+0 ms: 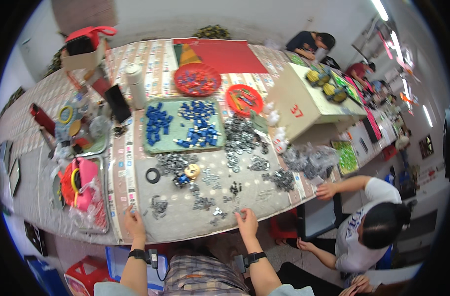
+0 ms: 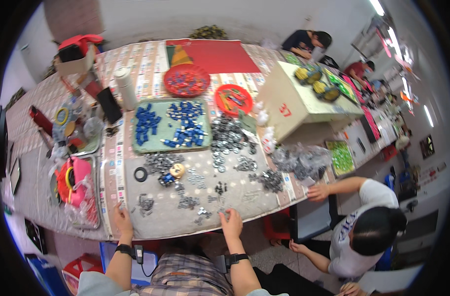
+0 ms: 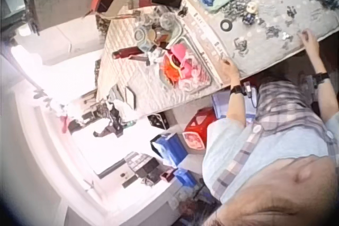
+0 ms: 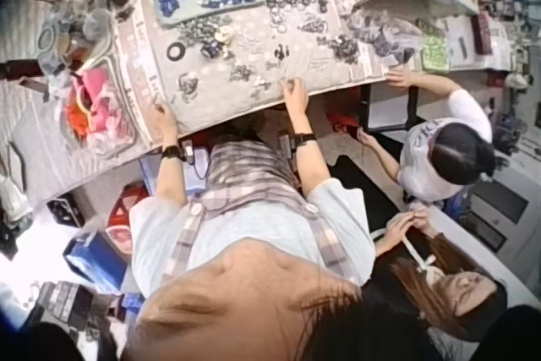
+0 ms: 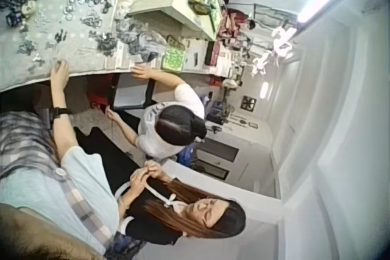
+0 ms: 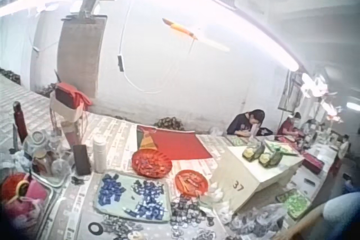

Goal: The person assembles a toy figure by hand, joining small grey plastic pieces together and attaching them to the figurine. They pick up and sort through various components, occasionally handing items to another person before continuing to connect the pieces.

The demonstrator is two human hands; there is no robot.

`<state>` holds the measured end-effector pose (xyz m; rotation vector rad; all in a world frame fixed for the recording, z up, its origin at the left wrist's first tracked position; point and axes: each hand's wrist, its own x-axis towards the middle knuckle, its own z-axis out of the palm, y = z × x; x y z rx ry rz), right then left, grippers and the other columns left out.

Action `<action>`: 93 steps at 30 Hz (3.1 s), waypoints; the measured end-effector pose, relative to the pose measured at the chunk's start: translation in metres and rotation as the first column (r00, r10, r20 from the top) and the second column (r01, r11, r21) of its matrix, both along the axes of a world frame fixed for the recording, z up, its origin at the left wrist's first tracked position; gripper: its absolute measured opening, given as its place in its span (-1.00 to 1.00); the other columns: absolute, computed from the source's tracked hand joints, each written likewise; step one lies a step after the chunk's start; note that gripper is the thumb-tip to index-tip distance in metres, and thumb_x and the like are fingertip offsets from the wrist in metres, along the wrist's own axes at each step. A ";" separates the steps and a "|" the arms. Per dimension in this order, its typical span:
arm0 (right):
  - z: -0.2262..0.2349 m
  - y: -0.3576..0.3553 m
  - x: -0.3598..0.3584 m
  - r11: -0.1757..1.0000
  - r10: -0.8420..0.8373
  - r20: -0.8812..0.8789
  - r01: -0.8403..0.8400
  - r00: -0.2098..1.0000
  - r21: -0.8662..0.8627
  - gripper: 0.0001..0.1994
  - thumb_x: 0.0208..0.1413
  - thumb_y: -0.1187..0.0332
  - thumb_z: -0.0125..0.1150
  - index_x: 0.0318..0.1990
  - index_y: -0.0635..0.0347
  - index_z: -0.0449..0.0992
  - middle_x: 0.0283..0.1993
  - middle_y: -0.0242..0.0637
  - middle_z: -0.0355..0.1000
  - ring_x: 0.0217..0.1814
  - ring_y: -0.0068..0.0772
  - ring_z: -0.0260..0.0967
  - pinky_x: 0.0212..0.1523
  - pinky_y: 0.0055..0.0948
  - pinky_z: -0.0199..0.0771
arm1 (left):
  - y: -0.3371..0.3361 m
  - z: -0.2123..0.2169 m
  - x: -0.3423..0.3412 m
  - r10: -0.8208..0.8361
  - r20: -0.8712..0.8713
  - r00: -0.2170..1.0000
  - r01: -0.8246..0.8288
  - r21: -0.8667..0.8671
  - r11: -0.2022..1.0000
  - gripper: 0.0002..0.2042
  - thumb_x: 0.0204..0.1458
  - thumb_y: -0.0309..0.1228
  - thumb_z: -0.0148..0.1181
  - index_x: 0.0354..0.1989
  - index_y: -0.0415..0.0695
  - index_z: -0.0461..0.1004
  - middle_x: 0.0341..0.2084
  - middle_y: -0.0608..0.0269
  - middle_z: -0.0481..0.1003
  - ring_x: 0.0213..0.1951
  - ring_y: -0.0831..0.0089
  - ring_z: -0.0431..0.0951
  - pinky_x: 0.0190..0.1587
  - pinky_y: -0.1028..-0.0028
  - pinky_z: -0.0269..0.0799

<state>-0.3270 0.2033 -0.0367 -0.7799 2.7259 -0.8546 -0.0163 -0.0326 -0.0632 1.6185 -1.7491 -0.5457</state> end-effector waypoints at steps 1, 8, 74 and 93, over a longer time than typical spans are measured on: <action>0.001 -0.002 0.001 1.000 0.007 0.033 -0.007 0.999 0.002 -0.68 -0.13 0.16 0.20 -0.27 0.14 0.38 -0.45 -0.27 0.32 -0.39 -0.21 0.29 -0.36 -0.28 0.27 | 0.001 0.004 0.005 0.005 0.061 0.998 -0.006 0.023 1.000 -0.73 -0.07 -0.46 0.04 -0.13 -0.13 0.37 -0.69 0.23 0.28 -0.60 0.35 0.27 -0.49 0.37 0.19; 0.005 0.046 0.021 0.974 0.077 0.090 -0.055 0.993 -0.221 -0.63 -0.13 0.46 0.20 -0.12 0.29 0.29 -0.58 -0.32 0.29 -0.56 -0.50 0.24 -0.49 -0.52 0.28 | 0.012 0.001 -0.001 0.007 0.034 0.999 -0.012 0.161 0.987 -0.72 -0.13 -0.29 0.09 -0.22 -0.09 0.43 -0.65 0.13 0.40 -0.49 0.21 0.44 -0.37 0.24 0.32; 0.068 0.084 0.057 0.930 0.239 0.255 -0.296 0.937 0.219 -0.75 -0.05 0.22 0.09 -0.24 0.14 0.39 -0.27 -0.17 0.41 -0.17 -0.15 0.36 -0.18 -0.26 0.35 | -0.039 -0.040 0.053 -0.186 -0.540 0.821 0.426 0.363 0.828 -0.74 0.02 -0.48 -0.10 -0.10 -0.21 0.33 -0.44 0.31 0.35 -0.43 0.59 0.37 -0.34 0.60 0.36; 0.073 0.099 0.036 0.932 0.200 0.270 -0.268 0.942 0.245 -0.74 -0.05 0.23 0.09 -0.23 0.14 0.39 -0.26 -0.17 0.41 -0.16 -0.16 0.36 -0.17 -0.26 0.35 | -0.040 -0.035 0.039 -0.169 -0.554 0.815 0.426 0.375 0.823 -0.77 0.03 -0.47 -0.08 -0.15 -0.25 0.34 -0.55 0.36 0.32 -0.52 0.62 0.32 -0.39 0.63 0.31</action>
